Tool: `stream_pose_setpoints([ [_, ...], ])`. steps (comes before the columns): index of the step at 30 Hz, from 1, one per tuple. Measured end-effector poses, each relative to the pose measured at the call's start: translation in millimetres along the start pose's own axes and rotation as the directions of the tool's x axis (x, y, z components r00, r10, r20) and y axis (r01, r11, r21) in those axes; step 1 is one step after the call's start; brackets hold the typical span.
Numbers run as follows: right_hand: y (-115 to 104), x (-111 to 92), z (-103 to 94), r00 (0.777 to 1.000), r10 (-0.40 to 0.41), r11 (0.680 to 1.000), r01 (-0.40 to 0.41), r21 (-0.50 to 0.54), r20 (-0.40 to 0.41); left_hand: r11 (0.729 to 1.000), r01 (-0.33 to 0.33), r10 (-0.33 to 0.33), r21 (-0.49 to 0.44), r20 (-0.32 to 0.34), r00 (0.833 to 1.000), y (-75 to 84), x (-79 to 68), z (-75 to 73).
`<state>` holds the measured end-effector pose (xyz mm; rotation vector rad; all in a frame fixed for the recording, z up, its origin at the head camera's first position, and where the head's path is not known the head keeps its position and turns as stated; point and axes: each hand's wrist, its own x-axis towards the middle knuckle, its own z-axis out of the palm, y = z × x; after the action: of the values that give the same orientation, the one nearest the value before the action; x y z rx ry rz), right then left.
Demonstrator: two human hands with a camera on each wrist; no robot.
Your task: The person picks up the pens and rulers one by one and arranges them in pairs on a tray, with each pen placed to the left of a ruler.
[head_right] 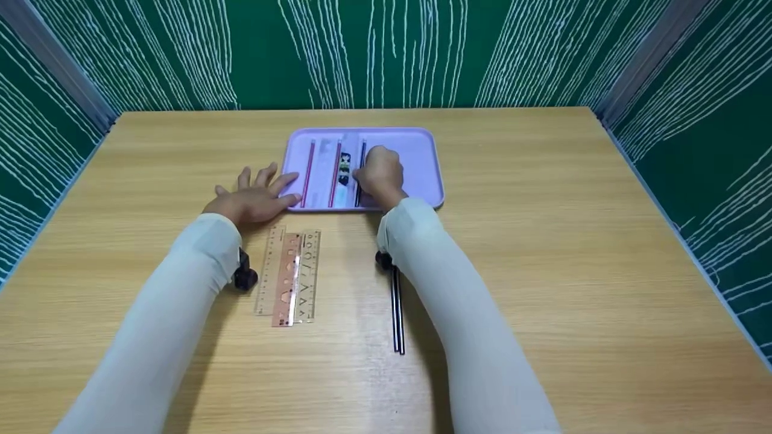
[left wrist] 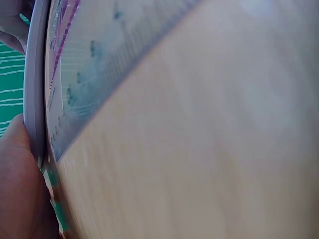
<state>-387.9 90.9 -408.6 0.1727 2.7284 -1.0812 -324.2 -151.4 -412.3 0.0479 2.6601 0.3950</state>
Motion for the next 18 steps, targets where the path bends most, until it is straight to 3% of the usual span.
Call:
stream_pose_setpoints([
  [8, 5.3, -1.8, -2.4, 0.997, -0.061, 0.996, 0.058, -0.074, -0.038, 1.0, -0.003, 0.003, -0.002, 0.009, 1.0, 0.6, 2.2, 1.4],
  [13, 3.9, -5.2, -5.9, 0.999, -0.034, 0.999, 0.033, -0.017, -0.011, 1.0, 0.006, -0.006, -0.01, 0.006, 1.0, 0.1, 3.9, 1.1],
  [18, 4.2, -12.3, -7.6, 0.998, -0.059, 0.998, 0.059, 0.034, 0.013, 1.0, 0.012, -0.012, -0.003, 0.008, 1.0, -1.1, 3.4, 0.8],
])
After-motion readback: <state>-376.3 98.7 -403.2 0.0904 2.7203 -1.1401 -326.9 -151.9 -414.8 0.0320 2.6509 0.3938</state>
